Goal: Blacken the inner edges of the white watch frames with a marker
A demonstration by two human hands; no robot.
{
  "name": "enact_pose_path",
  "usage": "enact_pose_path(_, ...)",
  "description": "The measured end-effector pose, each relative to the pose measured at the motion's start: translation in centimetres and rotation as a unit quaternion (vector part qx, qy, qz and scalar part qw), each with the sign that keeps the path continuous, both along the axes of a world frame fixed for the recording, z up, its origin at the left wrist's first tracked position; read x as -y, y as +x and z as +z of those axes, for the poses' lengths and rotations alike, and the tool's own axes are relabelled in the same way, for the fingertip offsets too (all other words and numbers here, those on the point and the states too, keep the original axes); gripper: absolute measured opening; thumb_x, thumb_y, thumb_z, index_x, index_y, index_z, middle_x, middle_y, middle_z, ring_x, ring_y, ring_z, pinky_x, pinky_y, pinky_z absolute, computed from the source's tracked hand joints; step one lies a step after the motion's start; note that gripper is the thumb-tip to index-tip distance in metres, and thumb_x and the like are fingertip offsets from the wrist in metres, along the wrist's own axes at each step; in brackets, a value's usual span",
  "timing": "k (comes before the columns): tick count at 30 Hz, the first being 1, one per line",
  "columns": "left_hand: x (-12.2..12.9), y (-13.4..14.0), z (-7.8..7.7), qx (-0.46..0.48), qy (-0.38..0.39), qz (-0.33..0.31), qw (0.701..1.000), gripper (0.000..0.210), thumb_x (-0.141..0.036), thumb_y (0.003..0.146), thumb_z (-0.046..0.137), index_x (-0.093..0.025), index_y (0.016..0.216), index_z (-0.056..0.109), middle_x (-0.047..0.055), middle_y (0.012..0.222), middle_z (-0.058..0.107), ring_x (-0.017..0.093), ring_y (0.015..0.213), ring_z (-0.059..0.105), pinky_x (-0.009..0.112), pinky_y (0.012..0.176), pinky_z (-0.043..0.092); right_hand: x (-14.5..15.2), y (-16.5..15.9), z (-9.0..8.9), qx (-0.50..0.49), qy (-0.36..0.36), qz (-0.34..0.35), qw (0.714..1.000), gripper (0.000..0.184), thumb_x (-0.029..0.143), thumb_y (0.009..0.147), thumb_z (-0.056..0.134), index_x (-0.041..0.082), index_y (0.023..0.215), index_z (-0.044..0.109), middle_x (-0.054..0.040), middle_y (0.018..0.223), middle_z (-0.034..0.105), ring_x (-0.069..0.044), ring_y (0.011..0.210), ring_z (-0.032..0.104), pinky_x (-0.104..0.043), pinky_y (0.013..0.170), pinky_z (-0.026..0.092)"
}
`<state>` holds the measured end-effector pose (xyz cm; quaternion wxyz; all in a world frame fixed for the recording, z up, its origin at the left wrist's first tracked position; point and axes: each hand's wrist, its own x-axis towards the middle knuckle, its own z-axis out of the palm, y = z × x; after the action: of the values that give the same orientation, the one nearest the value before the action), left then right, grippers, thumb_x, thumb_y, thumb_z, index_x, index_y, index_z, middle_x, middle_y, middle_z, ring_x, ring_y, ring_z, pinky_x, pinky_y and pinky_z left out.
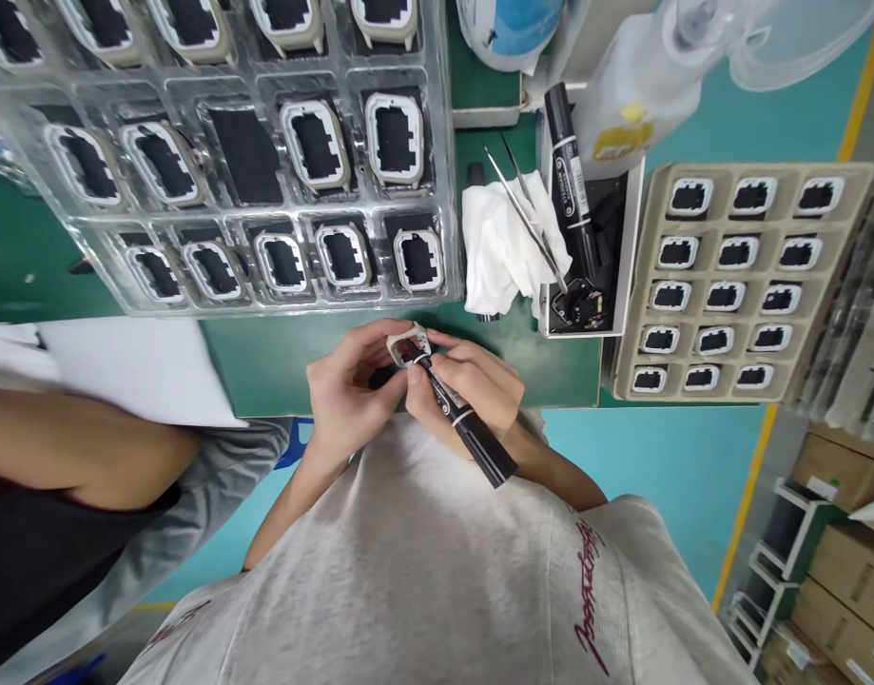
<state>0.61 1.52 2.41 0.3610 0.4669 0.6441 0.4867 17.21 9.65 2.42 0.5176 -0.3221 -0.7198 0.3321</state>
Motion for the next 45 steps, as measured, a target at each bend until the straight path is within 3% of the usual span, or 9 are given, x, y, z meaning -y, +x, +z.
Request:
enact_pose_path(7,0.01,0.03,-0.03,0.0,0.001,-0.001,1.0,0.04,-0.019,0.114,0.085,-0.029,0.152,0.084,0.004,0.139,0.095,0.023,0.119,0.096,0.035,0.114,0.08,-0.14,-0.12,0.21,0.006,0.003,-0.002,1.0,0.019,0.013,0.108,0.085,0.029,0.116,0.078,0.0037,0.09,0.082,-0.021,0.074,0.089,-0.044,0.095,0.09)
enact_pose_path(11,-0.01,0.0,-0.02,-0.004,0.005,-0.001,1.0,0.04,-0.02,0.114,0.086,-0.03,0.152,0.083,0.003,0.139,0.095,0.022,0.118,0.096,0.035,0.113,0.08,-0.15,-0.25,0.18,0.02,0.007,-0.016,1.0,0.016,0.018,0.11,0.084,0.031,0.116,0.076,0.004,0.091,0.083,-0.023,0.08,0.093,-0.041,0.086,0.09)
enact_pose_path(16,-0.08,0.01,0.07,-0.028,0.01,-0.005,1.0,0.038,-0.02,0.114,0.085,-0.028,0.152,0.083,0.004,0.138,0.096,0.021,0.115,0.096,0.034,0.111,0.081,-0.12,-0.18,0.13,0.011,0.002,-0.005,1.0,0.018,0.015,0.109,0.084,0.029,0.116,0.077,0.0043,0.09,0.082,-0.02,0.075,0.09,-0.042,0.093,0.09)
enact_pose_path(22,-0.25,0.08,0.21,-0.054,0.035,-0.006,0.998,0.041,-0.014,0.114,0.083,-0.029,0.153,0.082,0.002,0.139,0.096,0.019,0.115,0.097,0.029,0.111,0.079,0.01,-0.1,0.12,0.006,-0.001,-0.004,1.0,0.021,0.008,0.105,0.085,0.026,0.114,0.078,0.0026,0.09,0.083,-0.024,0.087,0.095,-0.042,0.095,0.089)
enact_pose_path(30,-0.15,0.15,0.6,-0.109,0.04,0.0,0.993,0.042,-0.013,0.113,0.084,-0.031,0.152,0.082,0.0,0.135,0.097,0.017,0.106,0.097,0.025,0.103,0.078,-0.07,-0.36,0.39,0.024,0.018,-0.019,0.999,0.022,0.011,0.106,0.086,0.028,0.114,0.076,0.0045,0.087,0.081,-0.022,0.077,0.092,-0.041,0.087,0.089)
enact_pose_path(45,0.02,0.22,0.67,-0.158,0.029,0.0,0.987,0.039,-0.018,0.114,0.084,-0.03,0.151,0.084,0.0,0.133,0.098,0.019,0.105,0.098,0.024,0.097,0.077,0.1,-0.44,0.23,0.033,0.044,-0.027,0.998,0.02,0.008,0.107,0.085,0.026,0.113,0.077,0.003,0.087,0.08,-0.022,0.077,0.092,-0.037,0.091,0.089)
